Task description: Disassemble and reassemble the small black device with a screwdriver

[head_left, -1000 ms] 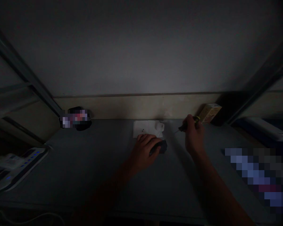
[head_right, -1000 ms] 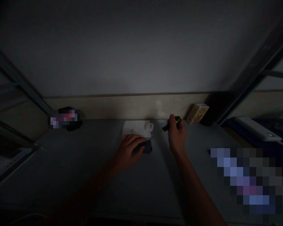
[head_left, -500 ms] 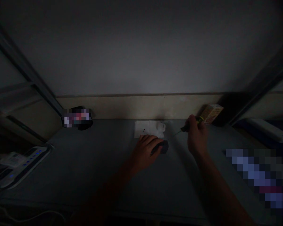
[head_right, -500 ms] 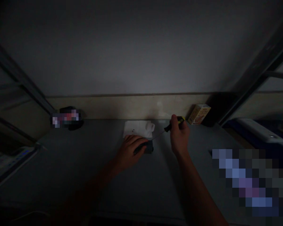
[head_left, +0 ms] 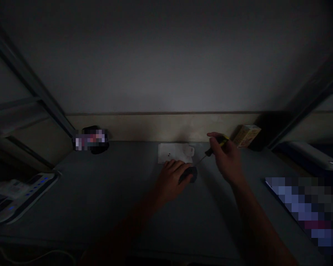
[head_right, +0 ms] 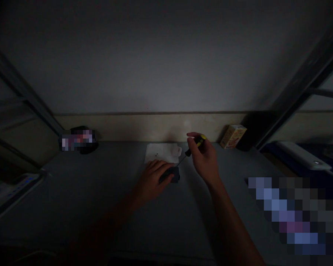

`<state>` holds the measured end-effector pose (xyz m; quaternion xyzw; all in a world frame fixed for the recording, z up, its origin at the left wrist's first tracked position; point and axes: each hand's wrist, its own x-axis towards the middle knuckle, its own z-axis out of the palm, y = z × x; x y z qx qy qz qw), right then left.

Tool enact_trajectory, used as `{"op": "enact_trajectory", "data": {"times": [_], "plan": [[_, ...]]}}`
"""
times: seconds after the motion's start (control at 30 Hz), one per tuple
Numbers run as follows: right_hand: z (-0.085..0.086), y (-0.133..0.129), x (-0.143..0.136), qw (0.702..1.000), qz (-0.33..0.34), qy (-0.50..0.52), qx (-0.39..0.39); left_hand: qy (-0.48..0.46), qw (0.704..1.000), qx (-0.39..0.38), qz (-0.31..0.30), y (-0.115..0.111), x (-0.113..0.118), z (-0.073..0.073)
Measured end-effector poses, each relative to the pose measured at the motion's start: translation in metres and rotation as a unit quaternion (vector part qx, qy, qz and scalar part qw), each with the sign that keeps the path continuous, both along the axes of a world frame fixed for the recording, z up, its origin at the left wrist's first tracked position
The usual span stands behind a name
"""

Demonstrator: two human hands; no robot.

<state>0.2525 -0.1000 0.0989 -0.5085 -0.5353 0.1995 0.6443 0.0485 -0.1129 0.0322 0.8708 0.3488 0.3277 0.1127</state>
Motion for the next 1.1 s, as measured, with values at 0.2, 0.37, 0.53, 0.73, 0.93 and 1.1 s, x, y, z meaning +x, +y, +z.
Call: {"op": "enact_trajectory", "data": {"times": [0.2,0.37,0.53,0.73,0.93,1.1], "plan": [[0.017,0.016,-0.017,0.987,0.147,-0.057,-0.006,0.020,0.999,-0.014,0.042,-0.002,0.005,0.001],[0.009,0.028,-0.020,0.987,0.143,-0.048,0.049,0.016,0.998,-0.026,0.059,-0.005,0.007,0.003],[0.000,0.020,-0.013,0.980,0.182,-0.001,0.081,0.007,0.998,-0.024,0.059,-0.005,0.008,0.001],[-0.006,0.015,-0.004,0.976,0.188,0.072,0.084,0.000,0.999,-0.010,0.051,-0.004,0.007,-0.004],[-0.006,0.014,-0.008,0.957,0.235,0.151,0.078,-0.006,0.999,0.006,0.044,-0.002,0.006,-0.005],[-0.006,0.015,-0.011,0.969,0.165,0.140,0.118,-0.011,0.999,0.001,0.046,-0.001,0.006,-0.008]]}}
